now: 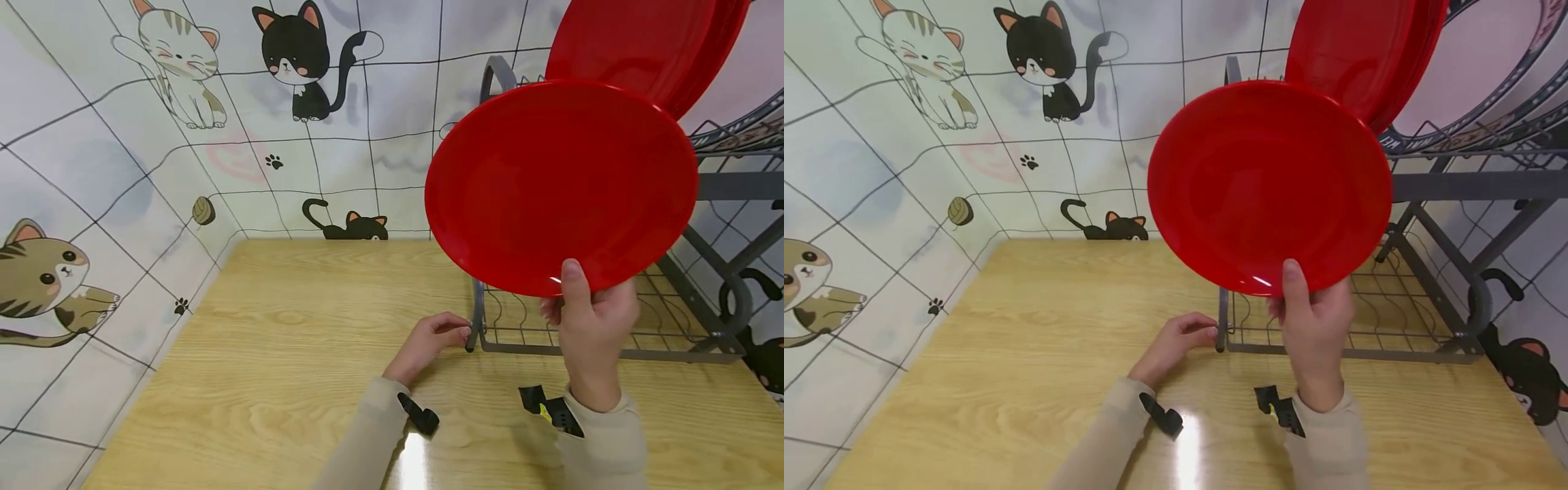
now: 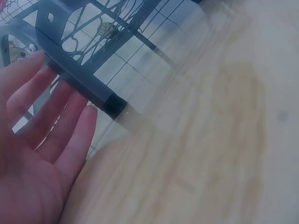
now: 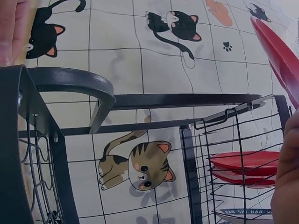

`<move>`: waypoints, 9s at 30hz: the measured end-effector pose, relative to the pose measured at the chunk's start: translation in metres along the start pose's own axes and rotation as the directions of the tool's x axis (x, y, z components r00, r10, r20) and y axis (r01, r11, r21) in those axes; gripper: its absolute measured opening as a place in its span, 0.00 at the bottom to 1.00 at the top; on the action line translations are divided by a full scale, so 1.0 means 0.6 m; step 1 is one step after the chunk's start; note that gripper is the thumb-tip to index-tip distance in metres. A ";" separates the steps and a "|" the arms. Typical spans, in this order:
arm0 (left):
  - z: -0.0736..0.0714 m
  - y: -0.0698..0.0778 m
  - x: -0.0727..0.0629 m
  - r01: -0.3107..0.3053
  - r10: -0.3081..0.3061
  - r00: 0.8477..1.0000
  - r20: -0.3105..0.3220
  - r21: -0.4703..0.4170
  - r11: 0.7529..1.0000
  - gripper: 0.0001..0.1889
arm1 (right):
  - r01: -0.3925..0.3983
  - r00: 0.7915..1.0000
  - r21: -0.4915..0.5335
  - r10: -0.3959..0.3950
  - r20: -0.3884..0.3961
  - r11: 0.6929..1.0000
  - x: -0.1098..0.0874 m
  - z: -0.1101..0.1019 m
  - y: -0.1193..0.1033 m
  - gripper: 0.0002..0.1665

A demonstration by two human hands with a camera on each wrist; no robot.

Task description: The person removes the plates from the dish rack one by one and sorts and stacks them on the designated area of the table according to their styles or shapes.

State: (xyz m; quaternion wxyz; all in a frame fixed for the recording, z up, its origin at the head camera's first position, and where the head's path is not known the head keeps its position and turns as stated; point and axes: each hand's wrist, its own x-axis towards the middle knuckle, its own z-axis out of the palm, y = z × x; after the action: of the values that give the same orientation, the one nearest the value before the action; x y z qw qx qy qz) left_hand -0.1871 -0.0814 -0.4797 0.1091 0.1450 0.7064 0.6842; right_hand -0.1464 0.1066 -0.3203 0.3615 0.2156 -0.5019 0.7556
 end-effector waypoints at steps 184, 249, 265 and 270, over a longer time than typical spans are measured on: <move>-0.099 0.255 -0.120 -0.468 0.445 0.627 -0.640 0.148 0.872 0.16 | 0.105 0.980 -0.098 -0.086 0.177 0.990 0.004 0.019 -0.010 0.20; -0.093 0.078 -0.029 -0.011 -0.087 0.789 -0.608 -0.156 0.988 0.19 | 0.366 0.924 -0.800 -0.291 0.250 0.476 0.208 -0.035 -0.098 0.31; -0.107 0.004 -0.012 -0.029 -0.137 0.848 -0.513 -0.303 0.953 0.15 | 0.320 0.947 -0.853 -0.121 0.297 0.413 0.257 -0.006 -0.096 0.35; -0.106 -0.004 -0.006 -0.029 -0.142 0.858 -0.494 -0.322 0.946 0.14 | 0.315 0.949 -0.865 -0.148 0.279 0.391 0.258 0.000 -0.091 0.36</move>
State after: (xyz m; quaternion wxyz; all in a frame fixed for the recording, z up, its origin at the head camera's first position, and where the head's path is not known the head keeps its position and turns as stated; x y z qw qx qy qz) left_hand -0.2063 -0.1424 -0.4797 -0.0399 -0.0823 0.5940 0.7992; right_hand -0.2045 0.1706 -0.1806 0.4813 0.1153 -0.8184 0.2919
